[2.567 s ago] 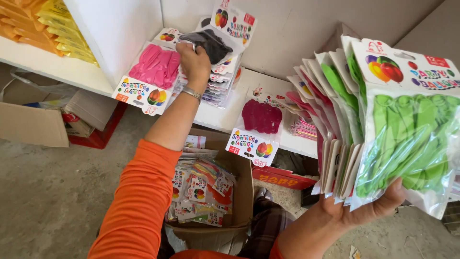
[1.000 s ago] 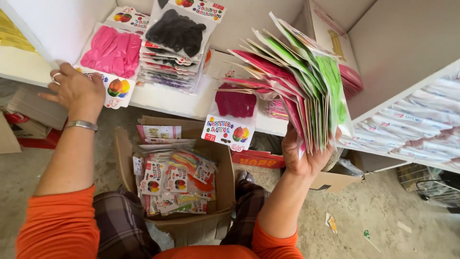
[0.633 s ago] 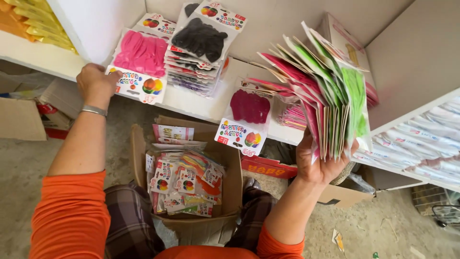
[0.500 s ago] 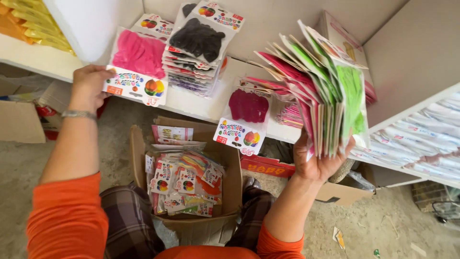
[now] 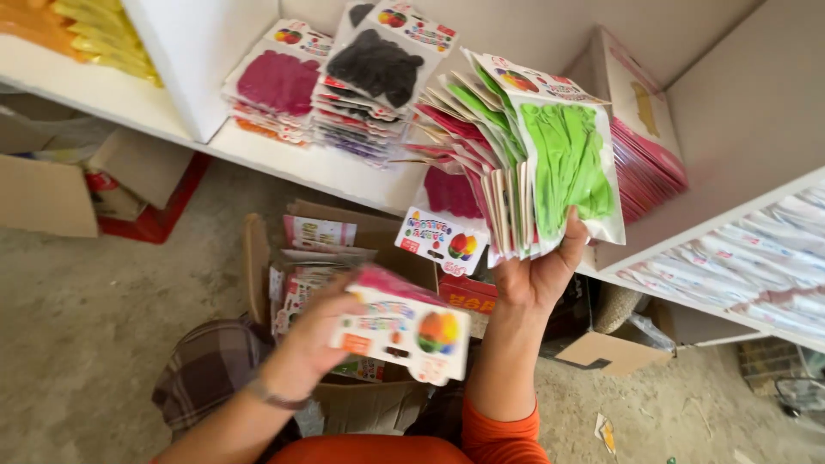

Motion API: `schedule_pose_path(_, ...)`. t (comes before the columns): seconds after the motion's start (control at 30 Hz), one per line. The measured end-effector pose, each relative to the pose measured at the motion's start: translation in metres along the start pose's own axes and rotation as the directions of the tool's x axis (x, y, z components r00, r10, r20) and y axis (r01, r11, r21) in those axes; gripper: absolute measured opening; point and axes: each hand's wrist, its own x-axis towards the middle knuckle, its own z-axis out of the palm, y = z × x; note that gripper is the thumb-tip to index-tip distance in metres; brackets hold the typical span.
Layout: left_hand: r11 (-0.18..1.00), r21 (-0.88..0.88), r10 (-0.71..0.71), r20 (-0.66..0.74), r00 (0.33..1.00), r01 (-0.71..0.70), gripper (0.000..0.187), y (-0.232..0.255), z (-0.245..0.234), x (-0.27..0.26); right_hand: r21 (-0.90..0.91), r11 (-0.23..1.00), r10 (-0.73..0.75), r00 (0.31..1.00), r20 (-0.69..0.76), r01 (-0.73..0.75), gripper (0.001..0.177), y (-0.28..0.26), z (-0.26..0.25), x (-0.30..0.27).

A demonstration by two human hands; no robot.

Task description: The person sits on the floor and sorts packages of balloons from a cardboard box onto a white shelf. They pick up packages of various colors, including green, black, pink, and orange, and arrange them in neat stacks on the shelf.

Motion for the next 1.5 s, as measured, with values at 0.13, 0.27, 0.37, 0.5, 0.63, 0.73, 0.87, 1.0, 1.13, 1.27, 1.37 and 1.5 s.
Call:
schedule_pose_path(0.13,0.996,-0.052,0.08,0.05,0.996,-0.077,0.072,-0.013,0.052,0.009,-0.049,0.996,0.068,0.998,-0.005,-0.068,0.051,0.009,-0.002,-0.005)
schedule_pose_path(0.27,0.903,0.049,0.41,0.196,0.891,-0.427,0.08,0.004,0.08,0.005,-0.217,0.969,0.11,0.992,-0.056,-0.12,0.056,0.013,0.008,-0.006)
schedule_pose_path(0.37,0.814,0.104,0.548,0.19,0.814,-0.572,0.083,-0.004,0.074,0.019,-0.188,0.955,0.233,0.972,-0.009,-0.231,0.056,0.014,0.002,-0.004)
schedule_pose_path(0.5,0.84,0.004,0.532,0.186,0.826,-0.542,0.068,-0.009,0.073,0.019,-0.11,0.94,0.331,0.942,0.05,-0.324,0.05,0.021,-0.011,-0.01)
schedule_pose_path(0.63,0.858,-0.3,0.491,0.235,0.839,-0.418,0.053,-0.002,0.066,0.02,-0.196,0.922,0.35,0.936,0.046,-0.335,0.059,0.042,0.0,-0.021)
schedule_pose_path(0.73,0.875,-0.407,0.4,0.305,0.864,-0.262,0.06,0.005,0.06,0.021,-0.265,0.902,0.367,0.929,0.05,-0.342,0.064,0.054,0.0,-0.028)
schedule_pose_path(0.87,0.821,-0.382,0.502,0.128,0.855,-0.425,0.078,0.022,0.089,0.009,-0.311,0.901,0.294,0.953,-0.072,-0.301,0.066,0.056,-0.018,-0.03)
schedule_pose_path(1.0,0.854,-0.332,0.507,0.359,0.783,-0.401,0.096,0.02,0.1,0.028,-0.425,0.872,0.22,0.97,-0.098,-0.241,0.068,0.046,-0.025,-0.039)
schedule_pose_path(1.13,0.89,-0.191,0.456,0.331,0.826,-0.414,0.102,-0.009,0.104,0.063,-0.653,0.739,0.099,0.986,-0.134,-0.163,0.071,0.023,-0.021,-0.039)
schedule_pose_path(1.27,0.866,-0.111,0.495,0.313,0.81,-0.487,0.098,-0.022,0.124,0.082,-0.717,0.692,0.03,0.995,-0.093,-0.088,0.071,-0.006,-0.039,-0.028)
schedule_pose_path(1.37,0.923,-0.142,0.386,0.324,0.864,-0.359,0.095,-0.032,0.131,0.098,-0.725,0.688,0.011,0.999,-0.038,-0.035,0.075,-0.014,-0.044,-0.024)
schedule_pose_path(1.5,0.926,-0.133,0.377,0.312,0.872,-0.353,0.09,-0.035,0.139,0.115,-0.696,0.718,-0.029,0.999,-0.017,0.009,0.08,-0.01,-0.036,-0.022)
